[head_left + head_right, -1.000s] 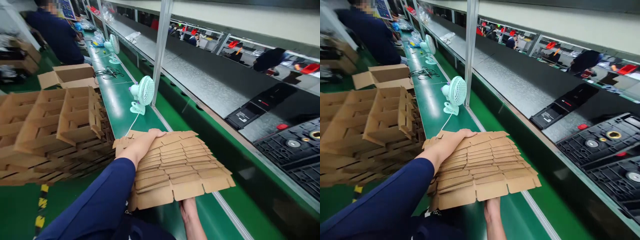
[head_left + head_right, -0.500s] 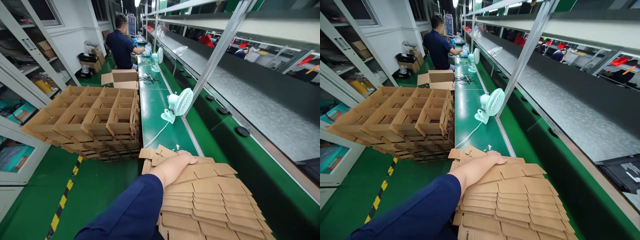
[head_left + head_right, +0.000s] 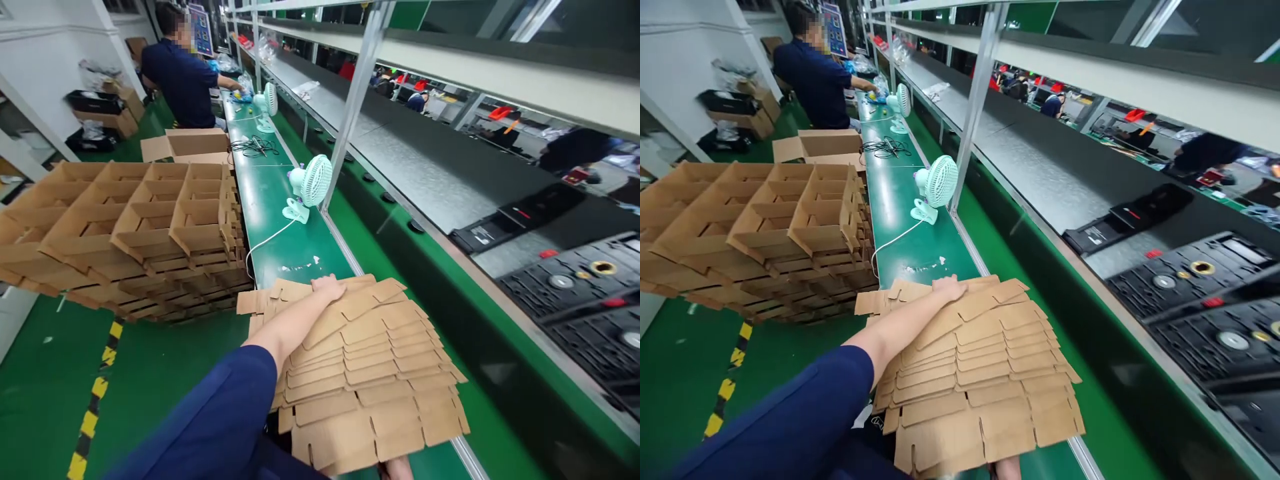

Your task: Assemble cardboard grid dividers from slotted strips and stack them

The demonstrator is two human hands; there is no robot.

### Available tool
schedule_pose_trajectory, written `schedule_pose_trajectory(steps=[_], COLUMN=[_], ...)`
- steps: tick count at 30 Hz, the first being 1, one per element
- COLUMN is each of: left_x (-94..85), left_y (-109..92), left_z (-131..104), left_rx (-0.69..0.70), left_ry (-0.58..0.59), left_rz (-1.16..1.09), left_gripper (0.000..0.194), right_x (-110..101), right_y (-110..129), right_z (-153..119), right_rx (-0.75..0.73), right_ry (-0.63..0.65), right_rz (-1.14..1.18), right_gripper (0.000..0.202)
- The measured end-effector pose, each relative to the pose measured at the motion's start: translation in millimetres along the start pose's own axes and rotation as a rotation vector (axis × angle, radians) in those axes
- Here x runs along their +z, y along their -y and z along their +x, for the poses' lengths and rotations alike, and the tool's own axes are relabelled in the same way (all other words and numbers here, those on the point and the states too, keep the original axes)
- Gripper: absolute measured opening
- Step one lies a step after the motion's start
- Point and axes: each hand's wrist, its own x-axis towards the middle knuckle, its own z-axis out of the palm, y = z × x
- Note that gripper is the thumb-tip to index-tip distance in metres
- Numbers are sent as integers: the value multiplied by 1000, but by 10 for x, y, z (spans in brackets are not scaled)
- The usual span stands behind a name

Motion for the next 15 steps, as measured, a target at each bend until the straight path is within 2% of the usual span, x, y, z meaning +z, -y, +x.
schedule_pose_trajectory(steps=[4, 7, 10, 13, 15], left_x=[-135, -40, 216, 415, 440], left_y=[115, 283, 453, 532, 552], left_z=[-385, -727, -1043, -1195, -1161], left_rx=[173, 334, 492, 525, 493], left_ry=[-136, -120, -37, -40, -66], left_rz=[46, 49, 114, 200, 238], left_gripper=[55, 62, 81, 89, 87], right_x=[-326, -347, -116, 200, 391], right_y=[-122, -102, -1, 114, 190], right_z=[-163, -474, -670, -640, -541], right_rx=[123, 83, 5, -13, -26], right_ry=[-12, 139, 227, 144, 107], right_rz=[348, 581, 588, 451, 397], right_gripper=[61, 73, 79, 76, 72])
